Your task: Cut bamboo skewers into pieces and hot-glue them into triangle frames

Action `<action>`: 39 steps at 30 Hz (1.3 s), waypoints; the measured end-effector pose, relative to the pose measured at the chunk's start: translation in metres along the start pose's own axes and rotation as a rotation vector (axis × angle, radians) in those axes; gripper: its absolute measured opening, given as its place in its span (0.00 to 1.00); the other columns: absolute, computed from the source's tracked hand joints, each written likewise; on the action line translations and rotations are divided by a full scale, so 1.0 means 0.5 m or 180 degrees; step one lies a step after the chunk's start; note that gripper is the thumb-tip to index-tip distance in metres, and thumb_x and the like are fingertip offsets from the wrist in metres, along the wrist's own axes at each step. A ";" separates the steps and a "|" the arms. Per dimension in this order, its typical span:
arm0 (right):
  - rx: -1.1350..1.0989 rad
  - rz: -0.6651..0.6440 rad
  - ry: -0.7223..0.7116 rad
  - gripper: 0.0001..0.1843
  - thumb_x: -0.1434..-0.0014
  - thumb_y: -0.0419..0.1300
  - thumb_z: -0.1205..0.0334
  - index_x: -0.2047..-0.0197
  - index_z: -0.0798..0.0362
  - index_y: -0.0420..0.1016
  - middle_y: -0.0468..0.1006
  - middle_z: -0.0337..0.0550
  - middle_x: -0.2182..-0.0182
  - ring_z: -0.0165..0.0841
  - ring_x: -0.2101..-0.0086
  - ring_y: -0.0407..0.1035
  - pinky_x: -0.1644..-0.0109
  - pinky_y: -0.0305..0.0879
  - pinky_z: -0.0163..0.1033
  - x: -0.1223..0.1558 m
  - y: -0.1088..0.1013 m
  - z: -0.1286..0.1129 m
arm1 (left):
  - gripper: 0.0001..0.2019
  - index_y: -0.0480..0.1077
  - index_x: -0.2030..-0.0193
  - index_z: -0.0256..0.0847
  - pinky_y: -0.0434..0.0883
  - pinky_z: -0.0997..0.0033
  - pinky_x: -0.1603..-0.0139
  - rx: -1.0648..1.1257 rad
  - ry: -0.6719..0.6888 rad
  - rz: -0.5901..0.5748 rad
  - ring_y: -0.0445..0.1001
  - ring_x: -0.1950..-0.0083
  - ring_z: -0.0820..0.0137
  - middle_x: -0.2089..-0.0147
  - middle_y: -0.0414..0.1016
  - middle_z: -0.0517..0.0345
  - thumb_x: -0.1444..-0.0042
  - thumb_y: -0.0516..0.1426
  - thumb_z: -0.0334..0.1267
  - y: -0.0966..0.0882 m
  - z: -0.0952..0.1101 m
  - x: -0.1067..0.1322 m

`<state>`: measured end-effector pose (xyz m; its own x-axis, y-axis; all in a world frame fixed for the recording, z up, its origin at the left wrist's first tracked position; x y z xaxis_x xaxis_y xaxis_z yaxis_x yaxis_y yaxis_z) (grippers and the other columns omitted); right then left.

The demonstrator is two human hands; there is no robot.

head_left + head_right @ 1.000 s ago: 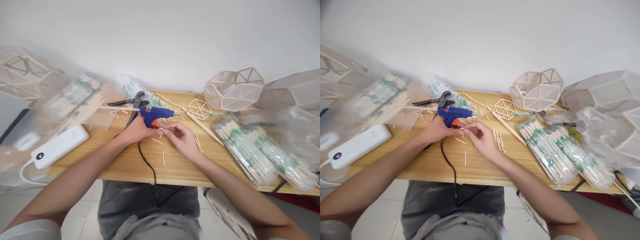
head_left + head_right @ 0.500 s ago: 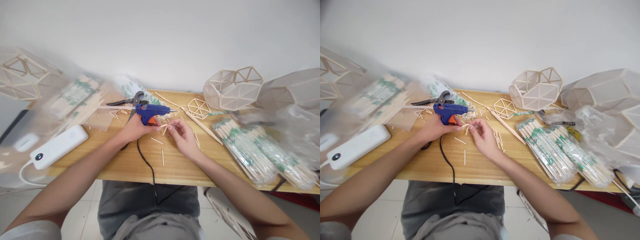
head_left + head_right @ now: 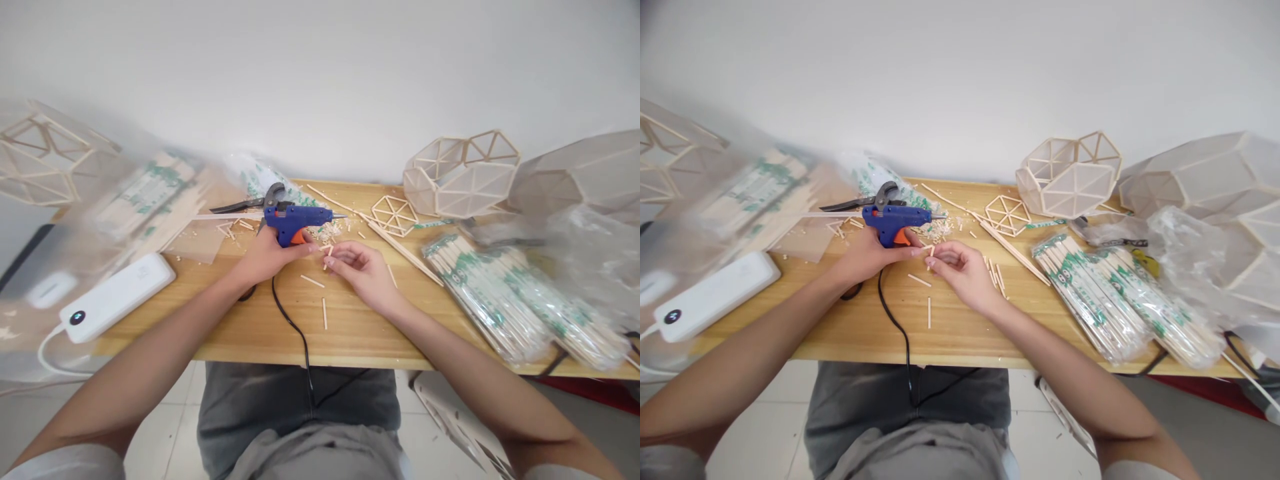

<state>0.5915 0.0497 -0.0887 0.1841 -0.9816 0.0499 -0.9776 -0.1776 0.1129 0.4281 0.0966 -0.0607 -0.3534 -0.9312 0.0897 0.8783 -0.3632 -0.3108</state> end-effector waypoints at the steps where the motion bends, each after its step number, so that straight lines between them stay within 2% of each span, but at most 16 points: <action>1: 0.0008 0.0049 -0.0024 0.18 0.46 0.75 0.47 0.60 0.49 0.79 0.84 0.40 0.65 0.33 0.64 0.78 0.55 0.78 0.43 -0.002 -0.004 -0.001 | 0.17 0.77 0.64 0.41 0.75 0.65 0.52 -0.0066 0.0053 0.0102 0.77 0.60 0.64 0.64 0.80 0.56 0.47 0.68 0.53 -0.008 0.001 -0.001; 4: 0.0075 0.0275 -0.0129 0.19 0.47 0.76 0.47 0.60 0.50 0.80 0.84 0.41 0.64 0.33 0.64 0.77 0.55 0.77 0.42 -0.007 -0.026 -0.006 | 0.20 0.70 0.70 0.40 0.71 0.70 0.61 -0.0182 0.0183 0.0329 0.71 0.68 0.70 0.72 0.73 0.60 0.38 0.60 0.55 -0.031 0.002 -0.003; 6: 0.0081 0.0406 -0.0164 0.19 0.48 0.76 0.47 0.60 0.50 0.81 0.84 0.41 0.63 0.33 0.64 0.77 0.55 0.76 0.41 -0.010 -0.040 -0.009 | 0.22 0.67 0.72 0.41 0.68 0.71 0.67 -0.0165 0.0179 0.0399 0.68 0.72 0.72 0.75 0.70 0.61 0.35 0.57 0.56 -0.044 -0.001 -0.004; 11: -0.0085 0.0521 -0.0049 0.20 0.50 0.78 0.47 0.61 0.49 0.81 0.84 0.40 0.64 0.33 0.65 0.77 0.55 0.77 0.42 -0.015 -0.059 -0.006 | 0.23 0.67 0.70 0.40 0.64 0.75 0.75 0.0051 0.0108 0.0505 0.65 0.76 0.74 0.76 0.67 0.62 0.36 0.57 0.59 -0.063 -0.007 -0.007; 18: -0.0423 0.0341 0.0331 0.22 0.54 0.80 0.52 0.61 0.50 0.77 0.84 0.38 0.66 0.34 0.64 0.79 0.53 0.79 0.44 -0.013 -0.054 0.008 | 0.26 0.68 0.69 0.40 0.60 0.76 0.83 0.0357 -0.0069 0.0518 0.62 0.81 0.76 0.78 0.66 0.62 0.39 0.58 0.64 -0.066 -0.012 -0.005; 21: -0.0367 0.0158 0.0386 0.24 0.52 0.79 0.54 0.55 0.49 0.77 0.83 0.37 0.65 0.35 0.63 0.80 0.54 0.79 0.44 -0.011 -0.044 0.009 | 0.29 0.68 0.71 0.40 0.60 0.74 0.83 0.0332 -0.0174 0.0647 0.63 0.83 0.75 0.80 0.66 0.61 0.36 0.54 0.67 -0.084 -0.017 -0.008; 24: -0.0333 0.0033 0.0379 0.25 0.51 0.78 0.56 0.51 0.48 0.77 0.84 0.38 0.64 0.35 0.62 0.81 0.54 0.79 0.44 -0.006 -0.035 0.006 | 0.31 0.69 0.70 0.40 0.64 0.73 0.80 0.0221 -0.0229 0.0945 0.67 0.81 0.72 0.79 0.68 0.58 0.34 0.48 0.68 -0.119 -0.022 -0.014; 31: -0.0186 -0.0007 0.0373 0.20 0.52 0.79 0.55 0.58 0.49 0.79 0.84 0.39 0.65 0.34 0.63 0.81 0.54 0.79 0.43 -0.002 -0.029 0.003 | 0.39 0.72 0.73 0.38 0.70 0.67 0.74 -0.0629 -0.0868 0.1663 0.71 0.79 0.67 0.77 0.73 0.50 0.31 0.39 0.68 -0.211 -0.056 -0.008; 35: -0.0091 0.0053 0.0428 0.19 0.50 0.77 0.50 0.61 0.50 0.79 0.85 0.41 0.65 0.35 0.66 0.80 0.57 0.79 0.43 -0.004 -0.032 0.008 | 0.40 0.76 0.70 0.38 0.71 0.64 0.73 -0.0885 -0.1107 0.1669 0.72 0.78 0.64 0.76 0.75 0.48 0.31 0.38 0.67 -0.227 -0.083 -0.011; 39: 0.0085 0.0084 0.0431 0.19 0.49 0.77 0.48 0.62 0.50 0.79 0.85 0.42 0.66 0.34 0.67 0.80 0.61 0.78 0.41 -0.003 -0.034 0.005 | 0.38 0.78 0.66 0.37 0.72 0.64 0.69 -0.0815 -0.1114 0.1562 0.75 0.75 0.63 0.69 0.80 0.45 0.32 0.41 0.67 -0.225 -0.094 -0.017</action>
<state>0.6077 0.0539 -0.0930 0.1685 -0.9679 0.1863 -0.9844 -0.1553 0.0834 0.3170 0.1466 -0.0711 0.2325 -0.9578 0.1693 0.7913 0.0850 -0.6055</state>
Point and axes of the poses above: each hand's wrist, its own x-axis away from the middle knuckle, its own y-axis out of the palm, z = x × y, the point moved 9 cm from there along -x, towards the middle knuckle
